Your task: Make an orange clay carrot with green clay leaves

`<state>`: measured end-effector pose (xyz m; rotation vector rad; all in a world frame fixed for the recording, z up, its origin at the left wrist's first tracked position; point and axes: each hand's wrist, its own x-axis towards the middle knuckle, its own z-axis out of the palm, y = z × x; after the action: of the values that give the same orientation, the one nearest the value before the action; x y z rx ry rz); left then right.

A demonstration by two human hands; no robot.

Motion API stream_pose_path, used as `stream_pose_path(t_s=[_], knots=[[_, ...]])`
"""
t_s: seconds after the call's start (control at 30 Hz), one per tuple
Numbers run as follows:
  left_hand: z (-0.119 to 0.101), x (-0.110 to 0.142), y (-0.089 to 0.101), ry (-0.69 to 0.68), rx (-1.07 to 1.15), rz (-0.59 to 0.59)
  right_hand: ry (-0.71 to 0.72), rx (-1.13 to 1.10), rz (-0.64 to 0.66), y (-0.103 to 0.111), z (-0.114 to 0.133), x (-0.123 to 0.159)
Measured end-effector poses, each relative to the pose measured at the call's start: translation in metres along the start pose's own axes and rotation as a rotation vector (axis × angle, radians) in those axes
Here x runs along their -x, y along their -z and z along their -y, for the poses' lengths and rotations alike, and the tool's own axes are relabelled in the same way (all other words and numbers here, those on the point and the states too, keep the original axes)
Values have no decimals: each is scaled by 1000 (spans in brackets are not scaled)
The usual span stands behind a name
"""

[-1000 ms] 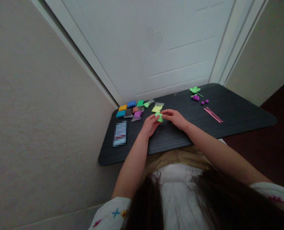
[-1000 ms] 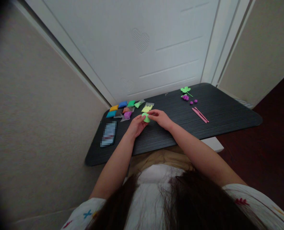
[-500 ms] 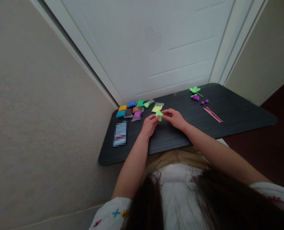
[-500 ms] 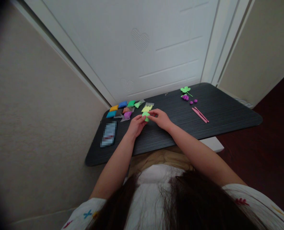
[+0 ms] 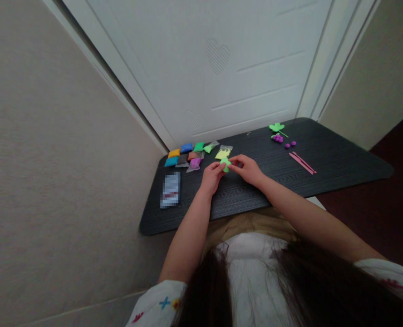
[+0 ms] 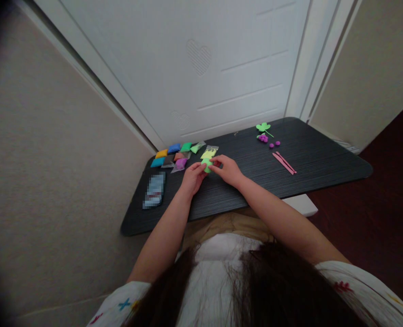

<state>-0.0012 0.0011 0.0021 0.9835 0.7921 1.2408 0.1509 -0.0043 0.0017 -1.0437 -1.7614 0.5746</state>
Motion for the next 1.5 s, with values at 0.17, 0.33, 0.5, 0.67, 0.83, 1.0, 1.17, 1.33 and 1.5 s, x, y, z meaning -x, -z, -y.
stream_pose_path(t_s=[0.17, 0.33, 0.5, 0.67, 0.83, 1.0, 1.17, 1.33, 1.5], knots=[[0, -1, 0, 12, 25, -11, 13, 16, 1, 0, 0, 0], [0, -2, 1, -12, 24, -23, 21, 33, 4, 0, 0, 1], [0, -2, 2, -21, 23, -14, 37, 34, 3, -1, 1, 1], [-3, 0, 3, 18, 71, -20, 54, 24, -11, -1, 3, 1], [-5, 0, 5, 83, 158, 25, 20, -81, 7, -1, 1, 0], [-5, 1, 4, 88, 157, 44, 58, -83, 9, -3, -5, -1], [-5, 2, 2, 80, 159, 47, 112, -10, -22, -4, -9, -1], [-4, 1, 4, 78, 134, 47, 119, 38, -55, -3, -7, 0], [-3, -1, 6, 71, 130, 36, 142, 47, -59, -3, -7, 0]])
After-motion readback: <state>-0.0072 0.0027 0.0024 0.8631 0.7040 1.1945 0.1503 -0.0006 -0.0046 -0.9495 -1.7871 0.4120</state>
